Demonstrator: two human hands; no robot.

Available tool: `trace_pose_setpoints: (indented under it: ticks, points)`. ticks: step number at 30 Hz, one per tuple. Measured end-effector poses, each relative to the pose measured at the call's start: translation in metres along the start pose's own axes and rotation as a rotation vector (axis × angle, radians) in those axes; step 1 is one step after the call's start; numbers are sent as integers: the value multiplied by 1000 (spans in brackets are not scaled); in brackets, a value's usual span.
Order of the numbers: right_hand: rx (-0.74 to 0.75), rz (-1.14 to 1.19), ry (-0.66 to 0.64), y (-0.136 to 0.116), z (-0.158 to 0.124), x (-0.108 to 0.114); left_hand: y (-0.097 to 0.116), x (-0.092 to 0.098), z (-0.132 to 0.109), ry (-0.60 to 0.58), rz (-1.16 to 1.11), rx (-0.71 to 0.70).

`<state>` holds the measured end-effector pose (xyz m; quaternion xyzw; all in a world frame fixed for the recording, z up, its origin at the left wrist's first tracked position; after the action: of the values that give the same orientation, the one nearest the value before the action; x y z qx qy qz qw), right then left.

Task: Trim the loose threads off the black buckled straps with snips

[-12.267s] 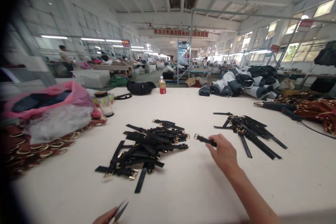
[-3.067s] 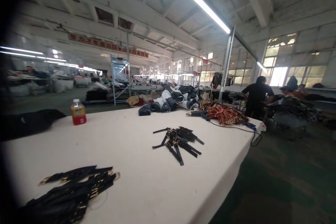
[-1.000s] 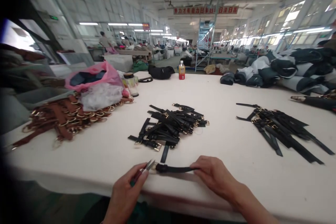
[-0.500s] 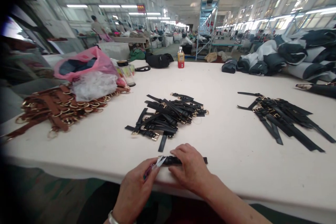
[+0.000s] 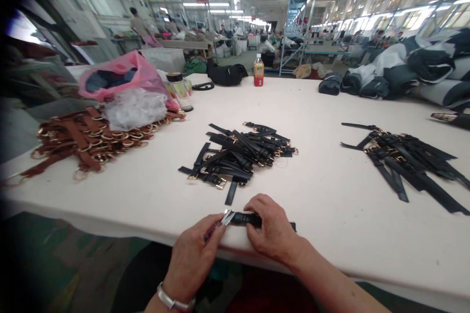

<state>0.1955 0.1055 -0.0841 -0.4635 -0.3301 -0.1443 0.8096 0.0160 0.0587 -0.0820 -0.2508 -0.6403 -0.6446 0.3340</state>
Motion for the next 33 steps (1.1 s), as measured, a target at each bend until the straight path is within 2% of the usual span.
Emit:
trace_pose_setpoints:
  ticks: [6, 10, 14, 22, 33]
  points:
    - [122, -67, 7, -7, 6, -8, 0, 5, -1, 0, -77, 20]
    - [138, -62, 5, -6, 10, -14, -2, 7, -3, -8, -98, 44]
    - [85, -31, -26, -8, 10, -17, -5, 6, -7, -35, -83, 30]
    - [-4, -47, -73, 1, 9, -19, -8, 6, -10, -58, -6, -133]
    - [-147, 139, -15, 9, 14, -18, 9, 5, -9, -85, 276, -269]
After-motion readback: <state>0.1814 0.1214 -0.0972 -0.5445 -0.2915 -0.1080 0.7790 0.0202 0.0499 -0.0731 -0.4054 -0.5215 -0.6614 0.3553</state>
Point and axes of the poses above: each hand's wrist, its own z-axis towards the middle knuckle, its own x-axis out of the back of the hand, y = z × x, the point moved 2 cm from there along z, towards the middle knuckle, and after that the axes turned 5 degrees about y, right-handed, at the moved point
